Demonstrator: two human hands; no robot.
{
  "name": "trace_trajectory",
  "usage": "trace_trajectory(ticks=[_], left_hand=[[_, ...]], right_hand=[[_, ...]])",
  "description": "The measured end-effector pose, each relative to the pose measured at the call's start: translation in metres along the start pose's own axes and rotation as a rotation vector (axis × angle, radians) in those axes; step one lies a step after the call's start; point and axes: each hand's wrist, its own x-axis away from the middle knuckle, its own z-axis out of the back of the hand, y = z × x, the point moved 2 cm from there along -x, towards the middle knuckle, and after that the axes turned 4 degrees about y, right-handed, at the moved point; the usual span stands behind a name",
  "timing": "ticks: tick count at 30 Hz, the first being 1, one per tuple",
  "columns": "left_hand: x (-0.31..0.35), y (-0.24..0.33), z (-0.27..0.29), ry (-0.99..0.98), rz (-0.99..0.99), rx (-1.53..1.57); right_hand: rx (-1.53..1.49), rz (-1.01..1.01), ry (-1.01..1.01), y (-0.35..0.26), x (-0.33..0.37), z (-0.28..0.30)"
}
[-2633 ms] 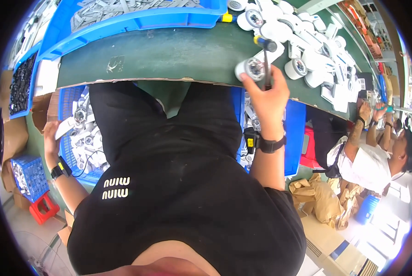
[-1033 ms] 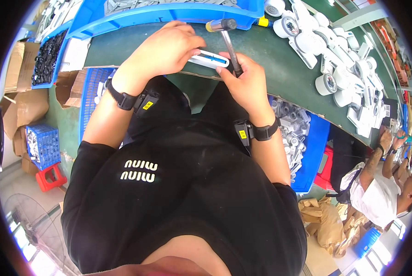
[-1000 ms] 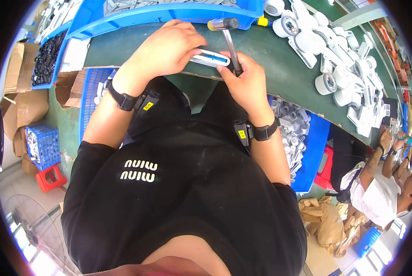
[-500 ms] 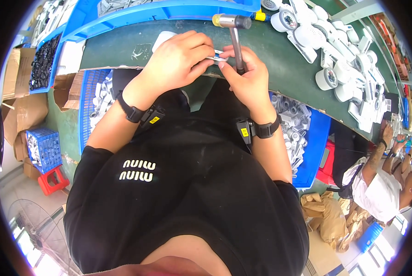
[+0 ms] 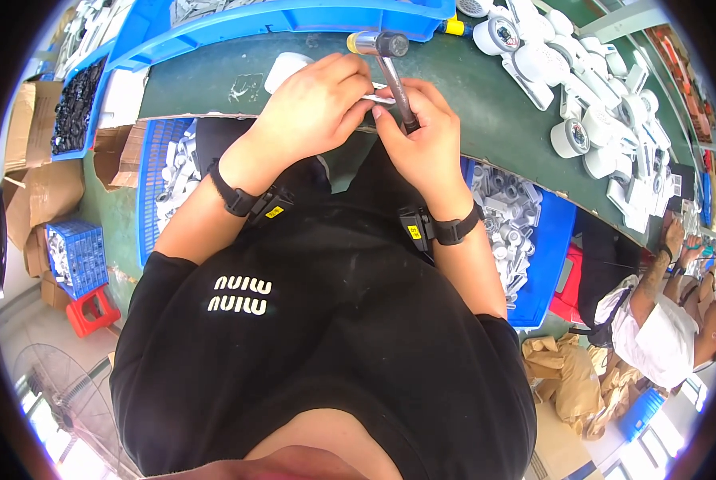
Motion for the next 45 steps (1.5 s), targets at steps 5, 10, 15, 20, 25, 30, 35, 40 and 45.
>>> trace_trajectory(ticks=[5, 10, 15, 20, 25, 30, 35, 40, 45], left_hand=[[0.001, 0.001, -0.004, 0.026, 0.042, 0.027], [0.002, -0.001, 0.0, 0.094, 0.005, 0.064], [0.004, -0.002, -0.001, 0.083, -0.005, 0.091], [0.004, -0.004, -0.005, 0.047, -0.018, 0.057], [0.001, -0.003, -0.009, 0.046, 0.014, 0.066], [-0.004, 0.004, -0.002, -0.016, 0.094, 0.091], [-0.005, 0.002, 0.001, -0.057, 0.111, 0.116], [-0.017, 0.008, -0.002, -0.037, 0.084, 0.102], [-0.051, 0.004, 0.025, 0.008, 0.006, 0.054]], right_hand=[[0.141, 0.101, 0.024, -0.01, 0.0, -0.002], [0.181, 0.156, 0.031, -0.013, 0.0, -0.005], [0.163, 0.076, 0.023, -0.014, 0.002, -0.004], [0.116, 0.067, -0.001, -0.012, 0.001, -0.002], [-0.008, -0.047, -0.024, 0.001, 0.0, 0.004], [-0.043, -0.025, -0.053, 0.003, -0.002, 0.006], [-0.171, -0.183, -0.041, -0.004, -0.002, 0.012], [-0.261, -0.192, -0.038, 0.003, -0.001, 0.013], [-0.385, -0.259, 0.073, 0.006, 0.0, 0.017]])
